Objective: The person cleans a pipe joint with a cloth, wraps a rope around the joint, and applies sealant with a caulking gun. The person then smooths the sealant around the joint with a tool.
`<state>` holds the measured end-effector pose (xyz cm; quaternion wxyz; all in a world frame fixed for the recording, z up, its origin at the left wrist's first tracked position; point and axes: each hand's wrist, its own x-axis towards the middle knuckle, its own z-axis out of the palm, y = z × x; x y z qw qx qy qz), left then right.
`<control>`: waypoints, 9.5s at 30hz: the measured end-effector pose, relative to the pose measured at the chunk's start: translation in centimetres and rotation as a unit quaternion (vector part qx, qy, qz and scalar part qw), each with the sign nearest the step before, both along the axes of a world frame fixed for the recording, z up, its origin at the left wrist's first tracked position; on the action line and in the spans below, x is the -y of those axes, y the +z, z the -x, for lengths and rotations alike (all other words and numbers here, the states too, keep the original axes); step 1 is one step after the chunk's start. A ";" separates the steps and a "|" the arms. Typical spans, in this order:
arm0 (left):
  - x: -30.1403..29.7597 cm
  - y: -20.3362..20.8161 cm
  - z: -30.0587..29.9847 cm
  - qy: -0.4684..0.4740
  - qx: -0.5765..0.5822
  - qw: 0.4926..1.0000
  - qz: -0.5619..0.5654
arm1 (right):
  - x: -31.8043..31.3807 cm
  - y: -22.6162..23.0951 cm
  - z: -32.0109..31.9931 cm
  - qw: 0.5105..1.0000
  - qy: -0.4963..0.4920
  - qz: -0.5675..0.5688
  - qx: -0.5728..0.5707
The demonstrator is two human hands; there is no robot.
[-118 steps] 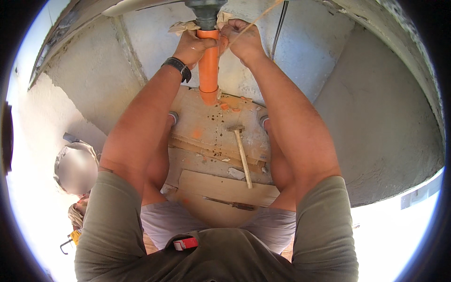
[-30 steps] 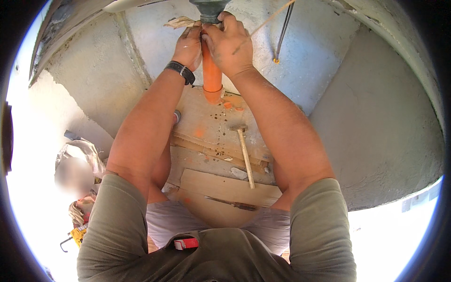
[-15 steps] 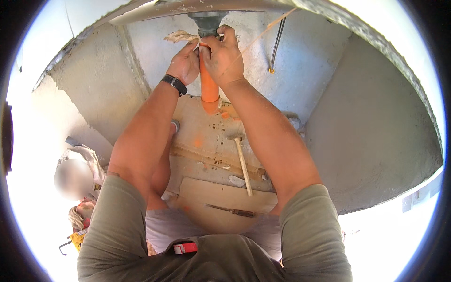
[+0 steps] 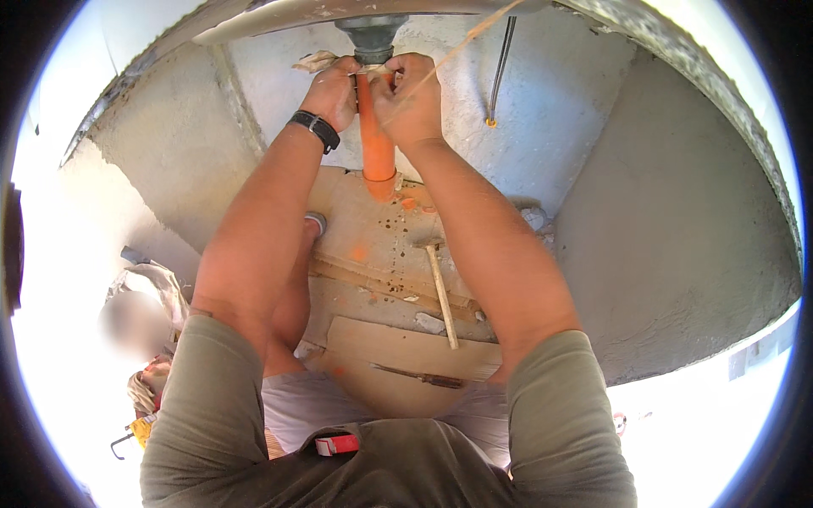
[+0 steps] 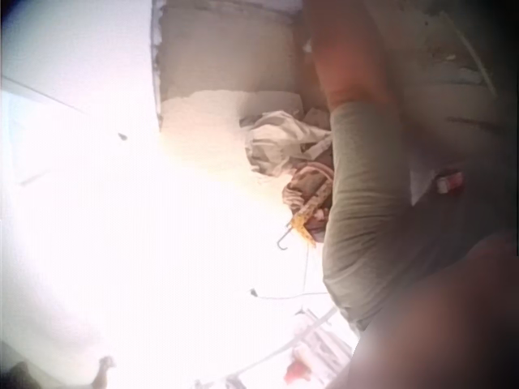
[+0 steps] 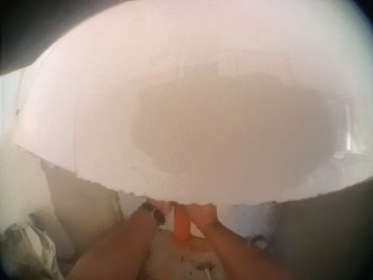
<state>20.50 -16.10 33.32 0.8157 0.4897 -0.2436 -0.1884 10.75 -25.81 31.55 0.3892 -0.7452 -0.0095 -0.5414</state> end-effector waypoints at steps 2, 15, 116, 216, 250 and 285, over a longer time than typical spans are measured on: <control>-0.2 -0.2 0.3 -0.009 0.012 1.000 0.008 | 0.7 0.3 -0.2 0.971 0.155 -0.173 -0.051; 0.5 -1.0 2.6 0.030 -0.014 0.999 0.042 | -1.2 2.9 0.5 0.846 0.296 -0.417 -0.151; -3.9 0.0 0.7 0.036 0.140 0.989 -0.001 | 3.0 -1.5 -1.0 0.972 0.158 -0.001 -0.176; -15.1 -12.2 19.6 0.202 0.664 0.661 -0.285 | -4.4 -12.1 17.0 0.848 0.285 -0.107 -0.434; -13.5 -16.1 19.1 0.040 0.270 0.914 -0.299 | -4.6 -13.0 17.9 0.830 0.316 -0.006 -0.460; -14.7 -14.7 18.3 -0.112 0.169 0.914 -0.351 | -4.5 -13.4 17.8 0.866 0.273 0.066 -0.413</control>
